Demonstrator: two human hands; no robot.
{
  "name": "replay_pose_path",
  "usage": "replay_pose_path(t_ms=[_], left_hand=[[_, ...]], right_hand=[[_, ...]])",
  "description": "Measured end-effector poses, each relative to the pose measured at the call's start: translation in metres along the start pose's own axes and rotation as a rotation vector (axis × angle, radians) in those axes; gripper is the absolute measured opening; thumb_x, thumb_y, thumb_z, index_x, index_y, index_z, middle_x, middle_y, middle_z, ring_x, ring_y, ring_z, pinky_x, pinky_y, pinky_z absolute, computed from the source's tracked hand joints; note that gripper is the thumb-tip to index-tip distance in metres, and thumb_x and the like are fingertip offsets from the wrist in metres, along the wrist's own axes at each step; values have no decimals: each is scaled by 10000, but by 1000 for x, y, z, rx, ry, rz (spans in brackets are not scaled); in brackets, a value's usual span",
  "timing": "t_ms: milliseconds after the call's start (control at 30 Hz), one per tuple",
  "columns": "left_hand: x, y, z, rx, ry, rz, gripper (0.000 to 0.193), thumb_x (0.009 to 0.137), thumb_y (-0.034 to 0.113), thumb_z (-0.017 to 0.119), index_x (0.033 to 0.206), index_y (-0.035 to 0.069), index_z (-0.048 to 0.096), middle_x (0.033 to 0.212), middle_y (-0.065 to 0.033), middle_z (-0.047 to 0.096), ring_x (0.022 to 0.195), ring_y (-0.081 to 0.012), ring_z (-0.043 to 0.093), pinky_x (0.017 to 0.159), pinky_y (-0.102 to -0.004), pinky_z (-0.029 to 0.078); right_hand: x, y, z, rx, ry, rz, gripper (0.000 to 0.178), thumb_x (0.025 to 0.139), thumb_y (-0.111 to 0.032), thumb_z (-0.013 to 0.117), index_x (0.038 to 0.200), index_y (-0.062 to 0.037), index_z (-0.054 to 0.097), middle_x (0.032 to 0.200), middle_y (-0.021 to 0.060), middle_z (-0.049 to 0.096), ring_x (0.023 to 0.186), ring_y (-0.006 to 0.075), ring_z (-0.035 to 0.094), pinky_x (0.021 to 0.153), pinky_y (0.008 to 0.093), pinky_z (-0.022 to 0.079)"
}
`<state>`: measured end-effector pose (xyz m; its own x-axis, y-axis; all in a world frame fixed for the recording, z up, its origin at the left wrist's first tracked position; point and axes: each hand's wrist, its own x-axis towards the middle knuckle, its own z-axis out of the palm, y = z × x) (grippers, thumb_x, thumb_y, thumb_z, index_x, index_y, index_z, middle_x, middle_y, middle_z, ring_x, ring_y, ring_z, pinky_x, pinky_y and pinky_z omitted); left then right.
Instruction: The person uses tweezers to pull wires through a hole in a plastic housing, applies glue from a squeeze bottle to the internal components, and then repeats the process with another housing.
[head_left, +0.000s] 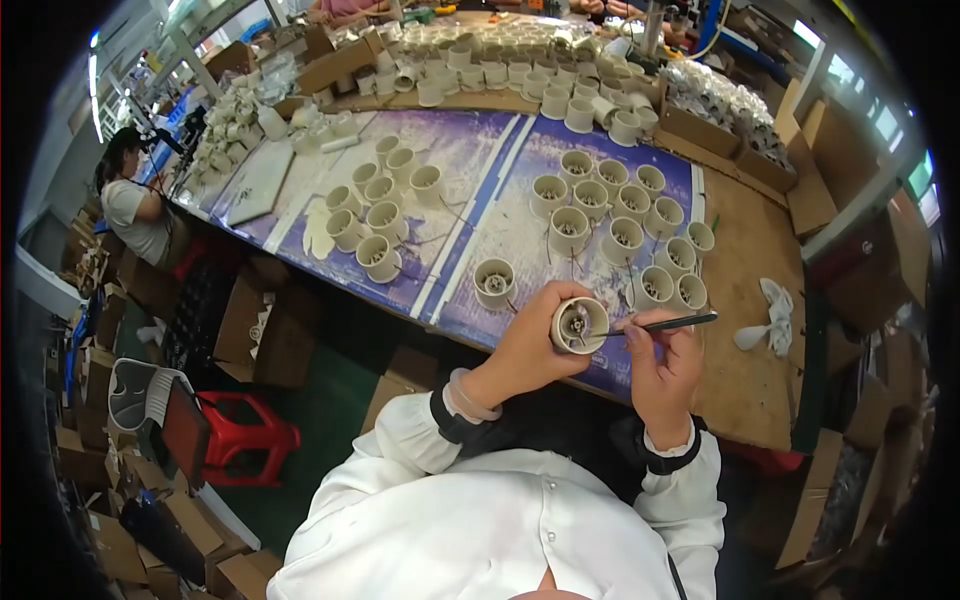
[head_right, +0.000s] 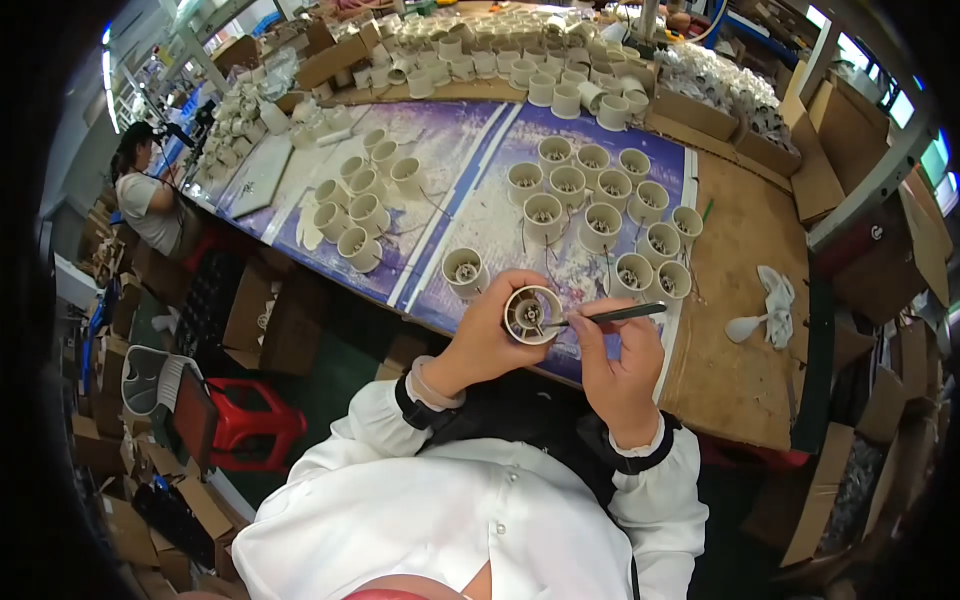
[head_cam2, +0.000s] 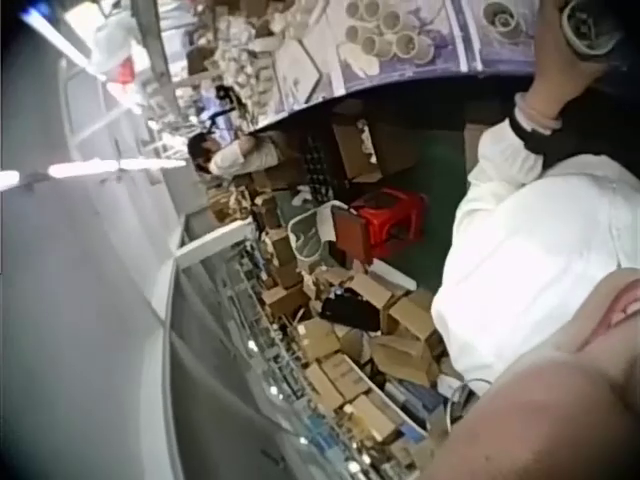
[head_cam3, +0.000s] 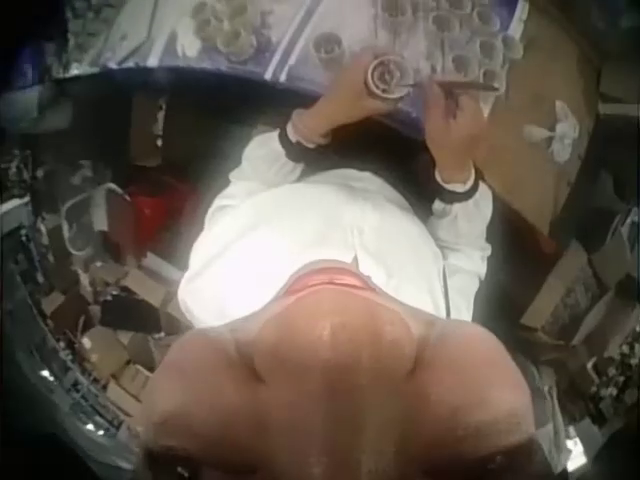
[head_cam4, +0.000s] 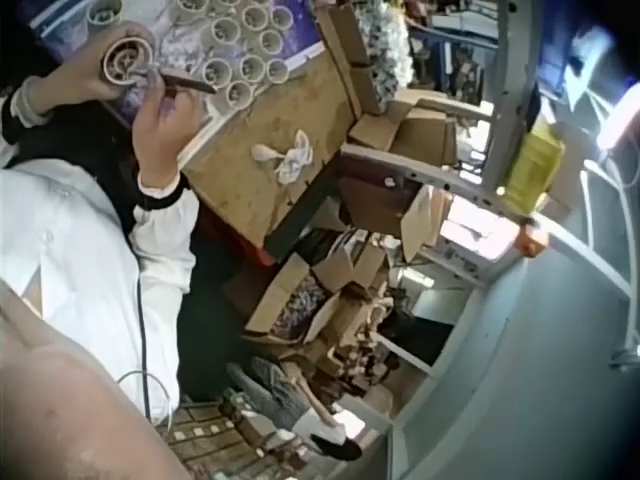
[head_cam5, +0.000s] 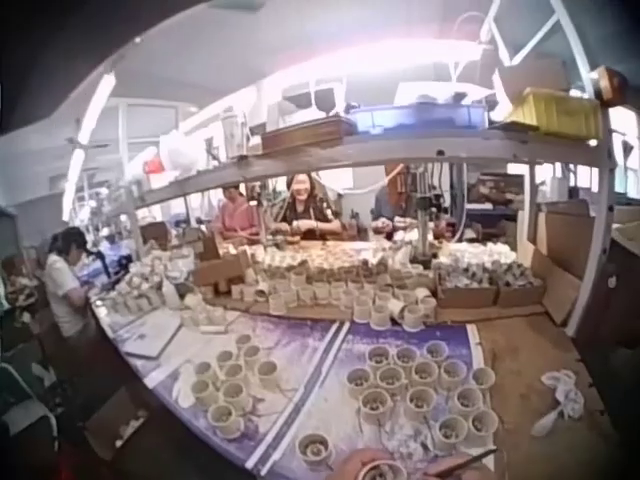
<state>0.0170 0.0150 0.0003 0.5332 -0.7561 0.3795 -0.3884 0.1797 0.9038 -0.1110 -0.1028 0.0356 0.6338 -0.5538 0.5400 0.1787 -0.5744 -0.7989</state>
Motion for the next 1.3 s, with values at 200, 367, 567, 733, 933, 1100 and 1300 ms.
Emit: replay_pose_path(t_ms=[200,367,567,733,933,1100,1300], left_hand=[[7,5,-1,-99,-15,-38,571,689,10,755,1181,57,469,1088,-38,554,979,-110,559,851,-253,459],[6,4,-6,-84,-13,-65,574,686,13,762,1177,55,467,1086,-41,556,982,-111,558,853,-258,460],[6,8,-3,-87,-28,-49,570,691,25,748,1182,55,460,1088,-60,580,995,-143,570,868,-281,459],[3,7,-4,-109,-29,-53,560,695,31,742,1179,55,462,1095,-66,588,1003,-159,577,876,-292,460],[1,9,-5,-93,-43,-28,564,699,21,766,1176,52,467,1086,-40,550,993,-113,554,857,-255,458],[-4,5,-3,-61,-45,-44,570,698,25,768,1181,53,466,1084,-39,549,991,-114,555,857,-256,458],[1,6,-3,-75,-62,-62,578,698,30,769,1188,54,465,1083,-36,551,995,-111,554,859,-258,458]], right_hand=[[1,3,1,144,27,72,104,872,-68,665,936,9,637,851,69,630,738,143,590,677,256,465],[6,5,5,140,9,28,115,876,-81,667,938,11,636,860,68,626,737,133,581,677,253,465],[1,10,-6,47,-79,-7,131,923,-56,602,1025,3,546,950,74,628,838,115,602,744,233,473],[2,0,-2,89,-8,22,130,891,-83,653,967,10,604,878,69,622,764,122,584,692,243,462],[0,0,-2,148,42,76,138,882,-97,671,947,17,627,838,59,614,731,122,575,665,245,456],[-5,1,-5,112,11,55,129,903,-89,641,979,5,596,870,56,628,757,110,578,683,235,455],[-4,-2,-13,100,-14,71,130,927,-74,604,1028,-21,541,908,57,640,793,85,573,711,209,449]])
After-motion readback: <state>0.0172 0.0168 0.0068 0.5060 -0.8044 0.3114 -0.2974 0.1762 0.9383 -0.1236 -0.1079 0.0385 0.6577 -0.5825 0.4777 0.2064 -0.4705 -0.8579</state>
